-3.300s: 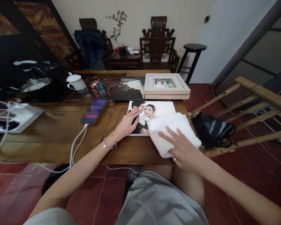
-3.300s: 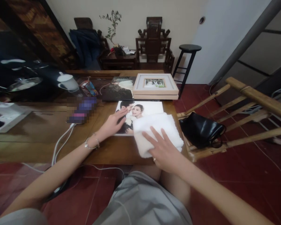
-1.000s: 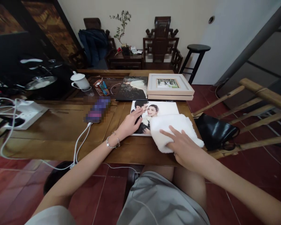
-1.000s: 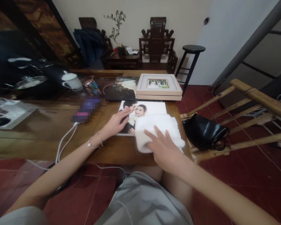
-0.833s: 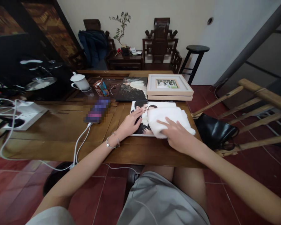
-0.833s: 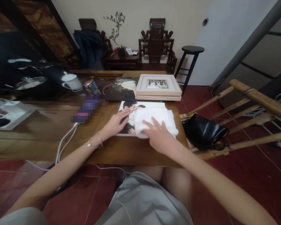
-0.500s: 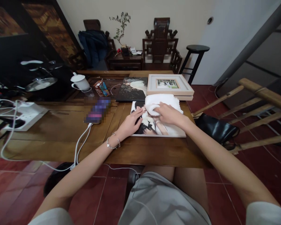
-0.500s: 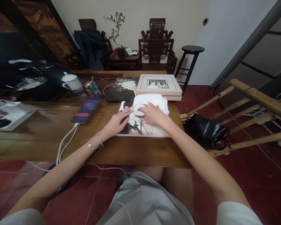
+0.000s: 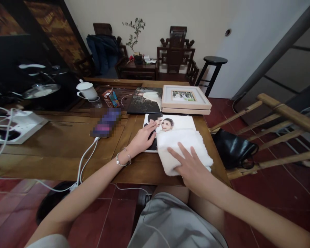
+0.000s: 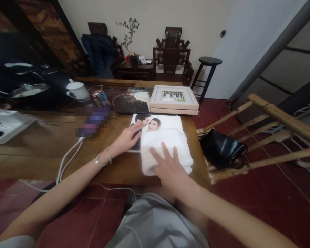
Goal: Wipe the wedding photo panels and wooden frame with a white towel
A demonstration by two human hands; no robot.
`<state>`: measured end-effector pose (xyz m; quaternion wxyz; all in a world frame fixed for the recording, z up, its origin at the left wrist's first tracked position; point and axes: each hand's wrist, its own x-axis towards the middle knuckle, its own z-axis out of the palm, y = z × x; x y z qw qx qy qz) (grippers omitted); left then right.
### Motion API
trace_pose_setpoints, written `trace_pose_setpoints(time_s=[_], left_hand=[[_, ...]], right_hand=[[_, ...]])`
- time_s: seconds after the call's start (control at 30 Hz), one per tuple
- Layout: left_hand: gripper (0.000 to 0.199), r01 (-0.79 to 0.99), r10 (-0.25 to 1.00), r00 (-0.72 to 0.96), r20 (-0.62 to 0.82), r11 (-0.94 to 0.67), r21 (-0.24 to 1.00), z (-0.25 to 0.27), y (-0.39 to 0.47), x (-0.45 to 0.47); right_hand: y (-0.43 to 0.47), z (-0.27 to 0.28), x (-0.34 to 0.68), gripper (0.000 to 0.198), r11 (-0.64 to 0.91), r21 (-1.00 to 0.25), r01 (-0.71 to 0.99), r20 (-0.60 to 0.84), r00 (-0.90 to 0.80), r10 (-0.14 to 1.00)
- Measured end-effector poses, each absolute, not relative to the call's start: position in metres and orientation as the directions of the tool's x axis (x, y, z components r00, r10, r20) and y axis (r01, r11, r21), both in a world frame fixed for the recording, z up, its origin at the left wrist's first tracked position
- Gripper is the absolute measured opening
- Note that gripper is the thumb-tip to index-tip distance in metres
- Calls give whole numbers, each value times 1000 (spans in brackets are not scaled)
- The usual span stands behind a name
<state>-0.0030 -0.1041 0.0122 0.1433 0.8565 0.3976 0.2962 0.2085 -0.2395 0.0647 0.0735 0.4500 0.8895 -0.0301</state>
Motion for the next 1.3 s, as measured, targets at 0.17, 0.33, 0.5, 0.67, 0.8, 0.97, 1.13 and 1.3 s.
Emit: trace_pose_setpoints(time_s=[0.17, 0.33, 0.5, 0.67, 0.8, 0.97, 1.13, 1.3], left_hand=[[42, 596, 763, 509, 399, -647, 477, 13, -104, -3], [42, 588, 764, 493, 416, -645, 488, 11, -103, -4], [41, 571, 770, 489, 410, -638, 517, 12, -104, -4], [47, 610, 786, 481, 387, -618, 497, 10, -103, -6], [48, 622, 786, 498, 367, -619, 480, 7, -101, -7], [47, 616, 778, 505, 373, -628, 476, 9, -101, -6], [46, 627, 787, 489, 376, -617, 475, 10, -104, -4], [46, 610, 784, 488, 384, -621, 492, 9, -104, -4]], right_hand=[[-225, 71, 212, 51, 577, -34, 816, -152, -575, 804], [-169, 72, 215, 54, 486, -41, 873, -96, -488, 868], [-118, 71, 208, 53, 481, -66, 874, -50, -485, 873], [-116, 67, 191, 59, 459, 13, 888, -22, -458, 888], [-159, 63, 188, 53, 514, 38, 857, -54, -512, 857], [-226, 59, 204, 43, 589, -6, 808, -98, -587, 804], [-240, 69, 229, 50, 562, -47, 826, -136, -563, 815], [-194, 73, 231, 50, 454, 5, 891, -84, -452, 888]])
